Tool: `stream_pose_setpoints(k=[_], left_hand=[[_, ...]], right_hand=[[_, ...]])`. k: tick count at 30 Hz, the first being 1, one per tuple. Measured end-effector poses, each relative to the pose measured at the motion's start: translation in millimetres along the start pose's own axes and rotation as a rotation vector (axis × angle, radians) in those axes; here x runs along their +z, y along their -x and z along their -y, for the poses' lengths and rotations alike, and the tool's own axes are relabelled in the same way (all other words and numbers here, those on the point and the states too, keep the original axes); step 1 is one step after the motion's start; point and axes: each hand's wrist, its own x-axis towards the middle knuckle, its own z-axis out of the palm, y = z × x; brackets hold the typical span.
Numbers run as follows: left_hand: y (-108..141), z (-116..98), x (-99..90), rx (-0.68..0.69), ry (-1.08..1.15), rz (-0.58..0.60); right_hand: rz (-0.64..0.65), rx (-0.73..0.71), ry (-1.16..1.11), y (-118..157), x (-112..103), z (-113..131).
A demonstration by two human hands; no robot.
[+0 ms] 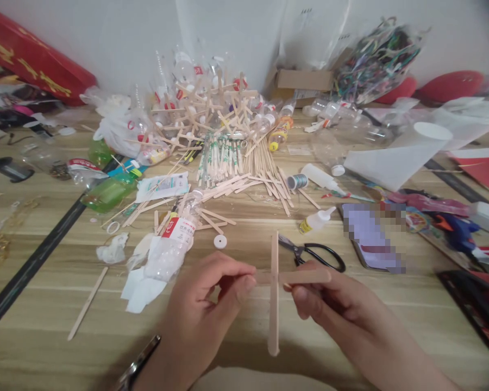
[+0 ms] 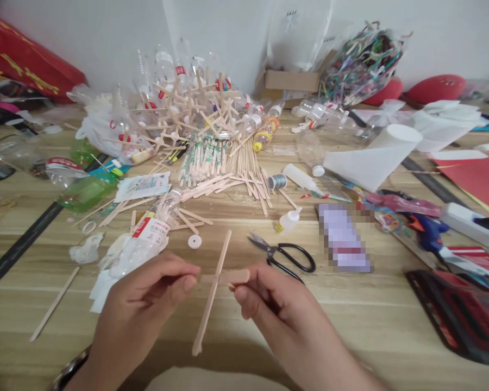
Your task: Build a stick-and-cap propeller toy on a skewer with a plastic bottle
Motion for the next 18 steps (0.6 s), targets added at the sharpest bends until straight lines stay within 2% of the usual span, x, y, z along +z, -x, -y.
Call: stream_pose_setpoints(k=[7,15,18], left_hand=[[-5,-3,2.4,0.032,-0.027,0.14],[-3,-6,1.9,0.121,-0.172,0.172],[-2,-7,2.3,0.183,-0.24,0.181]], right_hand=[[0.022,-0.165,0.256,6,1,2],[-0.026,-0.291,0.396,11,1,-2],[0.0,-0.304,0.431,12,1,-4]])
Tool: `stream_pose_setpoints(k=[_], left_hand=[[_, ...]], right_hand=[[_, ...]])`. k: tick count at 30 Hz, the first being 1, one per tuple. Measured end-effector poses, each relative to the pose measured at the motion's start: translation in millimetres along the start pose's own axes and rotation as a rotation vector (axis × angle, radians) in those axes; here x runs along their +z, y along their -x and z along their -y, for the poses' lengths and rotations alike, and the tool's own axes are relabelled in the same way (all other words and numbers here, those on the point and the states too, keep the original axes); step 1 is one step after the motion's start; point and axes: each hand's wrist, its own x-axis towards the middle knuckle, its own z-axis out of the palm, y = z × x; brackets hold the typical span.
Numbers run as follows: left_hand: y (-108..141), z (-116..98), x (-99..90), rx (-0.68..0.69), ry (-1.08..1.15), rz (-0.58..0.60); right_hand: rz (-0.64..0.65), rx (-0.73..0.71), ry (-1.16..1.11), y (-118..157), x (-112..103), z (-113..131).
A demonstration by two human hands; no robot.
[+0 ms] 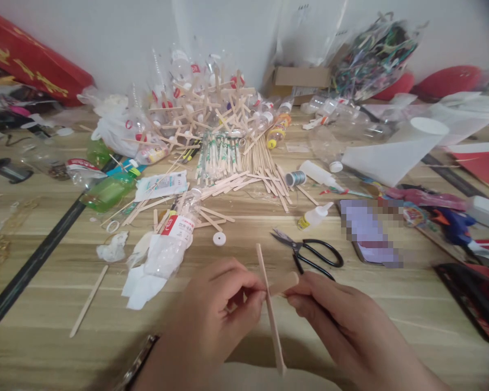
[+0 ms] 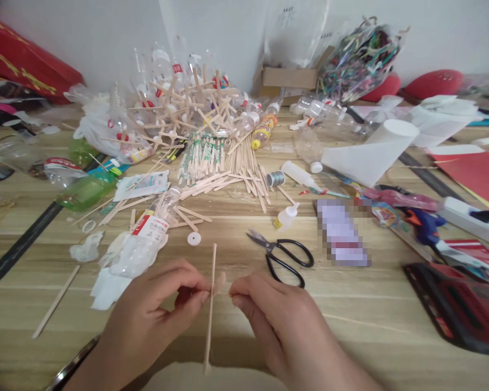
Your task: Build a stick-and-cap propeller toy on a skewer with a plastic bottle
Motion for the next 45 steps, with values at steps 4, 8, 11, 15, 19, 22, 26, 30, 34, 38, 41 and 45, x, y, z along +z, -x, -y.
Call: stream_pose_setpoints(k=[4,8,11,15,19,22,26,30,34,38,41,45], left_hand=[[1,0,2.8,0.085,-0.084,-0.017],[1,2,6.3,0.134,-0.112,-0.019],[2,5,7.6,0.126,-0.131,-0.001],[5,9,8.4,0.112,-0.139,0.026],[6,10,8.5,0.109,-0.113,0.034],[6,11,7.9,0.111,-0.097,0.038],[7,13,7.7,0.101,-0.073,0.08],[7,15,7.5,0.101,-0.064,0.092],[7,16,6.3,0.115,-0.068,0.109],[6,17,5.1,0.132,-0.063,0.119],[6,18,5.0,0.128,-0.057,0.128],[7,18,5.0,0.136,-0.034,0.149]], right_hand=[[0.008,-0.046,0.092,2,1,-2],[-0.009,-0.088,0.162,1,4,-3],[-0.021,-0.108,0.186,1,7,-2],[-0.028,-0.143,0.214,0,9,-4],[-0.016,-0.171,0.24,-3,9,-5],[-0.02,-0.191,0.244,-5,7,-3],[-0.012,-0.199,0.256,-6,7,0],[-0.007,-0.195,0.234,-3,8,-1],[0.053,-0.155,0.189,0,7,-4],[0.096,-0.141,0.138,-1,5,-3],[0.101,-0.131,0.101,-4,4,-2],[0.128,-0.083,0.048,-7,3,-1]])
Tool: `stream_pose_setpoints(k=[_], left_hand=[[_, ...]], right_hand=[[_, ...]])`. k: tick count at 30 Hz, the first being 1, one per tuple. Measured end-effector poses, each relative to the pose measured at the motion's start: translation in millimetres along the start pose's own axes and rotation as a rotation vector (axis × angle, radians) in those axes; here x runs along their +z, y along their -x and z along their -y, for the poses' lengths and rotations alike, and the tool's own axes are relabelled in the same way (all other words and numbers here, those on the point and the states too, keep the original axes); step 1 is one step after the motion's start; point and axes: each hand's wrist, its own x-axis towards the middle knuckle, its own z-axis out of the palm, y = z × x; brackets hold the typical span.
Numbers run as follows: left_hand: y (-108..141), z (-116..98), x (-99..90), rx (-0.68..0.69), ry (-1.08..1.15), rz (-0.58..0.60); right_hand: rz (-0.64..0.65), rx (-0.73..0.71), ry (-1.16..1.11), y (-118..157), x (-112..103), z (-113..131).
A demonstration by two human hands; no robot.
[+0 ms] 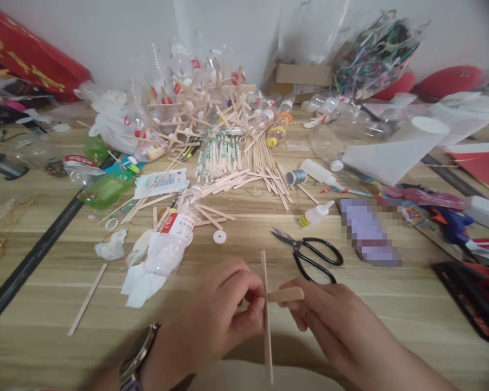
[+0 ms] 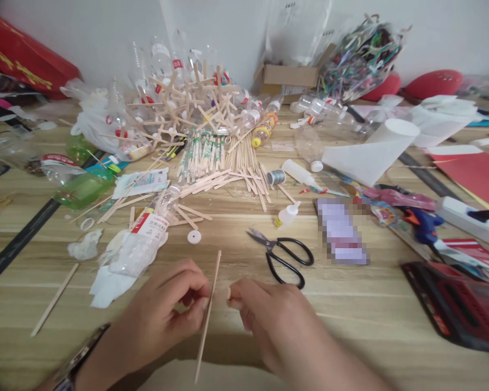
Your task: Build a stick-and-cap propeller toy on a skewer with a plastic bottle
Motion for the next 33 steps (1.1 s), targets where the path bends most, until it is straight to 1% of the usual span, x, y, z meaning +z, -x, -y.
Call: stream_pose_setpoints(k=[3,4,5,6,9,10,11,12,15,16,18,19,20,22,25,26,28,30,31,32,33], left_hand=[[-1,1,-2.7,0.013,0.052,0.021],[-1,3,-4.5,0.005,0.081,0.017],[-2,4,-6.6,-0.018,0.114,-0.012],[-3,6,-8.8,-0.065,0.149,-0.071],[-6,12,-11.9,-0.29,0.278,-0.381],[-6,14,-10.6,-0.364,0.329,-0.443],[-6,14,-7.8,-0.425,0.383,-0.447],[-6,13,-3.6,-0.475,0.43,-0.389],[-5,6,14.8,-0.578,0.505,0.015],[-5,3,21.5,-0.579,0.522,0.103],[-5,-3,32.9,-0.491,0.55,0.196],[-6,-4,36.8,-0.463,0.55,0.245],[-7,-5,39.3,-0.454,0.535,0.266],[-10,-4,40.1,-0.465,0.519,0.266],[-14,0,33.3,-0.494,0.525,0.202],[-16,2,30.2,-0.497,0.52,0.198],[-20,7,24.5,-0.487,0.463,0.216],[-23,15,21.0,-0.47,0.295,0.176],[-24,20,20.2,-0.459,0.151,0.103],[-25,27,20.0,-0.456,-0.037,0.011],[-26,34,20.2,-0.463,-0.239,-0.054]], right_hand=[[0.044,0.069,-0.105,-1,0,1],[0.058,0.108,-0.157,-1,0,1],[0.059,0.152,-0.215,-2,0,1],[0.046,0.197,-0.281,-3,-1,1],[-0.067,0.331,-0.542,-11,-10,-3],[-0.116,0.37,-0.656,-15,-14,-5],[-0.17,0.409,-0.772,-21,-19,-8],[-0.229,0.422,-0.888,-29,-24,-10],[-0.433,0.411,-1.158,-54,-33,-14],[-0.492,0.401,-1.227,-63,-33,-14],[-0.577,0.375,-1.329,-76,-29,-14],[-0.597,0.369,-1.362,-80,-26,-13],[-0.605,0.367,-1.383,-82,-21,-13],[-0.555,0.374,-1.378,-80,-11,-11],[-0.38,0.376,-1.236,-66,4,-14],[-0.35,0.371,-1.167,-61,8,-16],[-0.354,0.375,-1.065,-52,13,-23],[-0.412,0.407,-1.036,-46,13,-32],[-0.452,0.419,-1.023,-45,11,-36],[-0.488,0.423,-1.004,-43,9,-39],[-0.516,0.421,-0.979,-43,6,-42]])
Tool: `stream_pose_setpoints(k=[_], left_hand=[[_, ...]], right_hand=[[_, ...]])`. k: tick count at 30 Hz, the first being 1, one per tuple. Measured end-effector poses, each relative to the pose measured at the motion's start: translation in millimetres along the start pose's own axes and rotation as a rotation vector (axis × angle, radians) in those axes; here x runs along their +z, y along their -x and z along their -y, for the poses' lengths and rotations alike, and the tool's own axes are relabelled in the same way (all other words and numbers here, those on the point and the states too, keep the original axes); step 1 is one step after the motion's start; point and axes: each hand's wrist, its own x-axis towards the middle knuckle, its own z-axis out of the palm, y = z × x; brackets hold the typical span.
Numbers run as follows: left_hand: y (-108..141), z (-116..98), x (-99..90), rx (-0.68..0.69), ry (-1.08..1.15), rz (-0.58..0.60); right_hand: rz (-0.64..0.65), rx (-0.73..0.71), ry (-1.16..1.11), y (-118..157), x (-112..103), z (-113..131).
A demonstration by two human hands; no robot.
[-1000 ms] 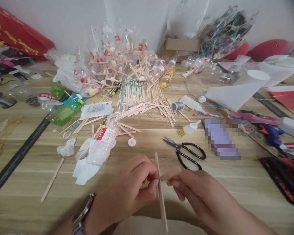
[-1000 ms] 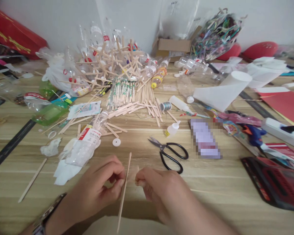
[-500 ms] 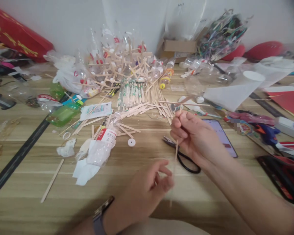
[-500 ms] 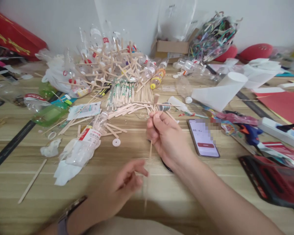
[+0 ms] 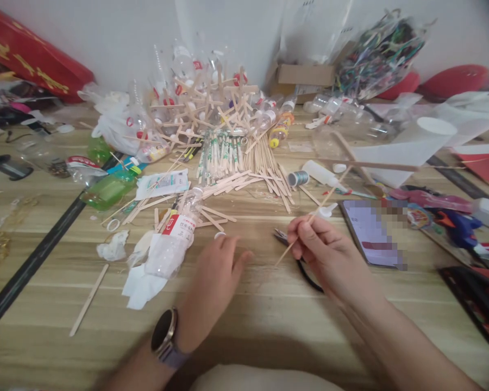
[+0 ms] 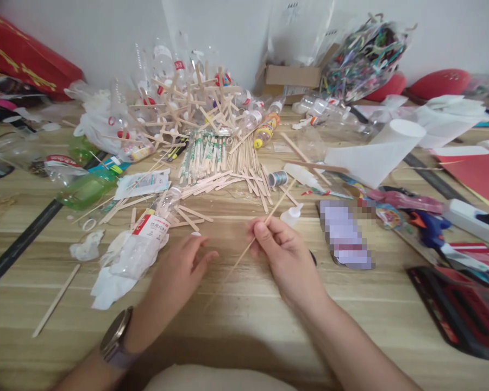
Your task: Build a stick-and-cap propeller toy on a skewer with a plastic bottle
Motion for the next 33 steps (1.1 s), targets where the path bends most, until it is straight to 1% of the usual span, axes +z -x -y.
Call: stream_pose_setpoints(k=[1,2,3,4,6,9,12,15,18,20,24,30,33], left_hand=[[-3,6,2.3,-0.016,-0.154,-0.073],[-7,13,4.8,-0.024,-0.264,-0.118],[-10,19,7.3,-0.03,-0.337,-0.14],[-12,24,9.7,-0.038,-0.384,-0.148],[-17,32,13.6,-0.031,-0.41,-0.124],[-19,37,16.7,-0.026,-0.385,-0.107],[-17,31,16.6,-0.027,-0.341,-0.105],[-12,22,14.7,0.007,-0.247,-0.056],[-7,14,12.5,0.076,-0.078,-0.014],[-4,12,11.2,0.104,0.014,-0.006],[0,9,8.2,0.123,0.103,0.024],[2,5,3.6,0.136,0.057,0.101],[3,4,2.5,0.135,0.047,0.105]], right_hand=[[-0.013,-0.021,0.017,-1,-3,1],[-0.018,-0.035,0.029,-2,-4,2],[-0.019,-0.04,0.033,-2,-5,2],[-0.019,-0.04,0.029,-2,-5,2],[-0.028,-0.027,0.007,-1,-4,2],[-0.056,-0.027,-0.033,0,-3,2],[-0.104,-0.075,-0.067,0,-5,8],[-0.192,-0.188,-0.107,-1,-9,20],[-0.283,-0.316,-0.118,-3,-13,32],[-0.311,-0.358,-0.111,-5,-13,35],[-0.296,-0.356,-0.102,-8,-13,32],[-0.285,-0.348,-0.041,-8,-14,27],[-0.28,-0.353,-0.032,-8,-15,29]])
